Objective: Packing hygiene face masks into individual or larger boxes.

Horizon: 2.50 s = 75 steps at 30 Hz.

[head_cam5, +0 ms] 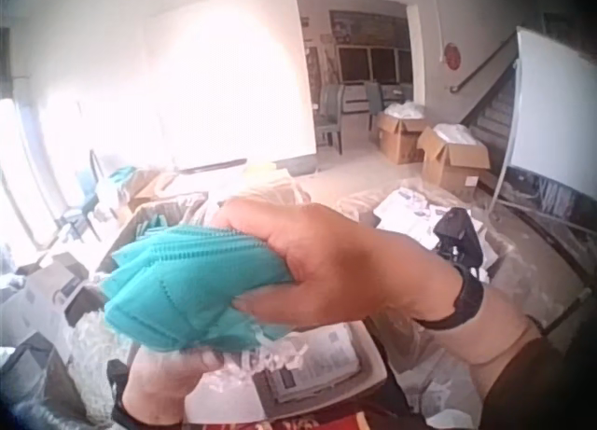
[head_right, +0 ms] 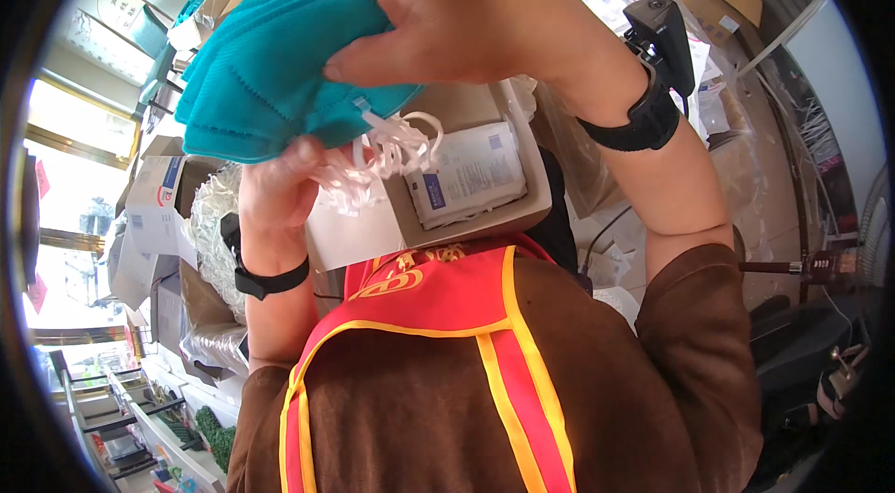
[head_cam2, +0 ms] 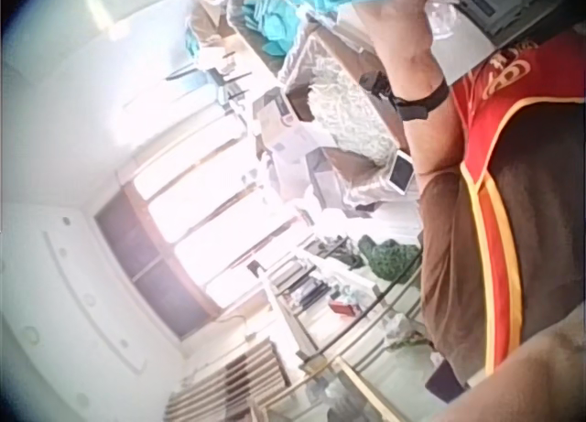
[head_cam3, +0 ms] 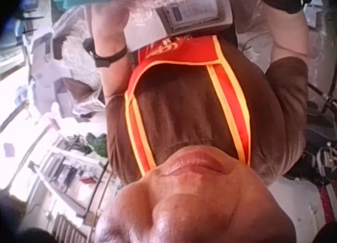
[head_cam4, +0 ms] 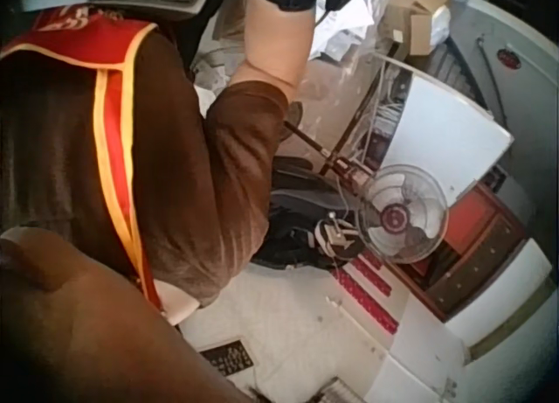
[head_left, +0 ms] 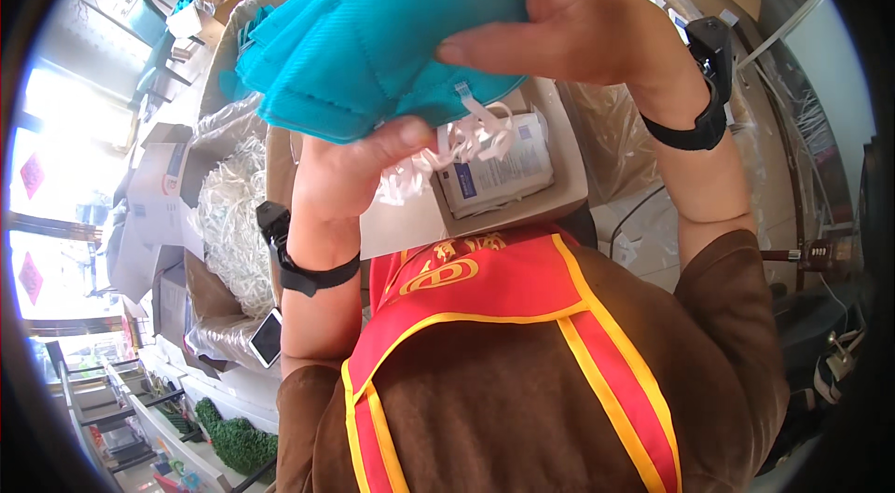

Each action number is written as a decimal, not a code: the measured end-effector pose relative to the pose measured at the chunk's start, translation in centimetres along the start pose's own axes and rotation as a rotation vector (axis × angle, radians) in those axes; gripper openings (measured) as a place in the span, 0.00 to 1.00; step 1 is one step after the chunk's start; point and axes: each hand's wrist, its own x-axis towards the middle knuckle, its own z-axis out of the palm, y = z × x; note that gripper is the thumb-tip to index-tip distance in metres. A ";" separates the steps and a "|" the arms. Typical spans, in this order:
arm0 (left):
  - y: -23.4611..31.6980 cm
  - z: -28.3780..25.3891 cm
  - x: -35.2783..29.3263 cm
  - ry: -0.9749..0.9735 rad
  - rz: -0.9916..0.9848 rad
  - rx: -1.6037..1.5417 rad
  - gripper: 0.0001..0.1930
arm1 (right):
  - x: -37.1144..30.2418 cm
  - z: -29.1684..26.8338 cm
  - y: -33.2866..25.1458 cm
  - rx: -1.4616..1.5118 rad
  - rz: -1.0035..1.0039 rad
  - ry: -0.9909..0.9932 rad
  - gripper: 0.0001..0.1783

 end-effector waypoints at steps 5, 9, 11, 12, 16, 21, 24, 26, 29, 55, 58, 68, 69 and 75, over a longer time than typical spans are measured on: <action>0.9 0.7 0.0 0.054 -0.058 0.071 0.31 | 0.8 0.3 -1.7 -0.020 -0.001 0.041 0.31; 0.1 2.0 0.7 0.254 -0.007 -0.073 0.25 | 0.0 1.2 3.4 0.463 0.075 0.182 0.46; -0.3 1.1 0.6 0.225 -0.014 -0.070 0.24 | -1.3 2.4 5.7 0.687 0.023 0.295 0.34; -0.4 0.8 0.6 0.197 -0.026 -0.068 0.22 | -2.1 4.5 6.8 0.808 0.015 0.422 0.37; -0.8 0.9 0.6 0.230 -0.018 0.100 0.21 | -2.8 7.7 7.8 0.682 0.214 0.142 0.36; 0.9 0.3 0.5 0.308 0.126 0.596 0.15 | -1.6 5.5 5.7 0.097 0.698 -0.005 0.18; 3.2 -1.3 -0.5 0.422 0.001 0.274 0.17 | -3.3 4.0 6.6 0.025 0.582 -0.081 0.18; 3.5 -3.4 -1.3 0.461 0.001 0.185 0.19 | -5.9 4.5 7.2 -0.074 0.466 -0.054 0.15; 2.7 -6.1 -2.5 0.480 -0.024 -0.146 0.27 | -8.2 6.3 6.7 0.157 0.479 -0.018 0.13; 3.0 -2.5 -4.6 -0.273 -0.157 0.296 0.22 | -6.1 5.1 3.6 -0.261 0.228 -0.181 0.06; 6.0 -0.5 -1.7 -0.446 -0.050 0.918 0.18 | -5.6 4.4 3.6 -0.285 0.269 -0.194 0.05; 5.4 1.8 -2.9 -0.681 -0.198 1.442 0.15 | -4.3 6.8 2.9 -0.532 0.310 -0.333 0.05; 5.6 1.8 -3.0 -0.676 -0.188 1.451 0.15 | -4.5 6.7 2.5 -0.593 0.184 -0.273 0.05; 6.8 1.7 -3.6 -0.608 -0.093 1.452 0.14 | -5.6 4.5 0.3 -0.571 0.168 -0.311 0.06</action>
